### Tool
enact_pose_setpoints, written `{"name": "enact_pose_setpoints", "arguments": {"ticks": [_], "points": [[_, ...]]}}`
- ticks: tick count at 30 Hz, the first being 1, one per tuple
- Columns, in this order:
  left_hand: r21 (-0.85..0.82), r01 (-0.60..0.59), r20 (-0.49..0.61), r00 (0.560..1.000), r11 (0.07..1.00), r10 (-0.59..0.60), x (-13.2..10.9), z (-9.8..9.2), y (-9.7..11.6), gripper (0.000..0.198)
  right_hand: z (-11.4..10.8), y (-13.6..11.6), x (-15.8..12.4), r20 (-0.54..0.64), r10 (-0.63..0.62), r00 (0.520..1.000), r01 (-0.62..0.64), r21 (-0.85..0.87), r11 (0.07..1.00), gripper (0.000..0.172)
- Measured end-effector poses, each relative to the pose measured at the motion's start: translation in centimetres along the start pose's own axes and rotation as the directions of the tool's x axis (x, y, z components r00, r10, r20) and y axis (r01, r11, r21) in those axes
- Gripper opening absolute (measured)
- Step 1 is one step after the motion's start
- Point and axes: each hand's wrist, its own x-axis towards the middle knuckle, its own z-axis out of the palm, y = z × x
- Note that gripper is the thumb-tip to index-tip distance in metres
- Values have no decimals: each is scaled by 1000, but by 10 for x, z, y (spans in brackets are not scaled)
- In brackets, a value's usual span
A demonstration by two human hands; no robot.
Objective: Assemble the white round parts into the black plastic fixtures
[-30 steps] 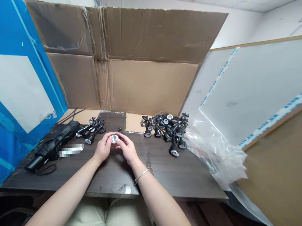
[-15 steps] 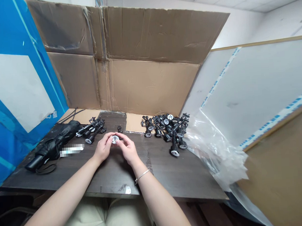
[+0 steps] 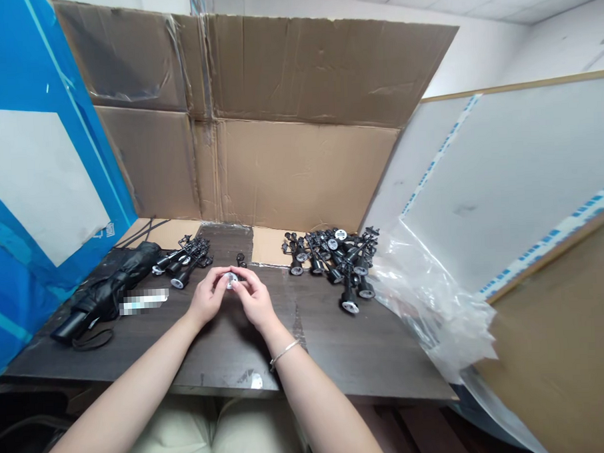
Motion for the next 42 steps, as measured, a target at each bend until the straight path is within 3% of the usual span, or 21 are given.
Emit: {"name": "enact_pose_setpoints", "arguments": {"ticks": [11, 23, 42], "points": [[13, -16, -22, 1000, 1000, 16, 0, 1, 0, 22, 1, -1, 0, 0, 14, 1000, -14, 51, 999, 36], [26, -59, 39, 998, 998, 58, 0, -1, 2, 22, 1, -6, 0, -66, 42, 997, -39, 52, 998, 29], [91, -114, -31, 993, 989, 117, -3, 15, -7, 18, 0, -5, 0, -109, 5, 994, -5, -3, 1000, 27]]}}
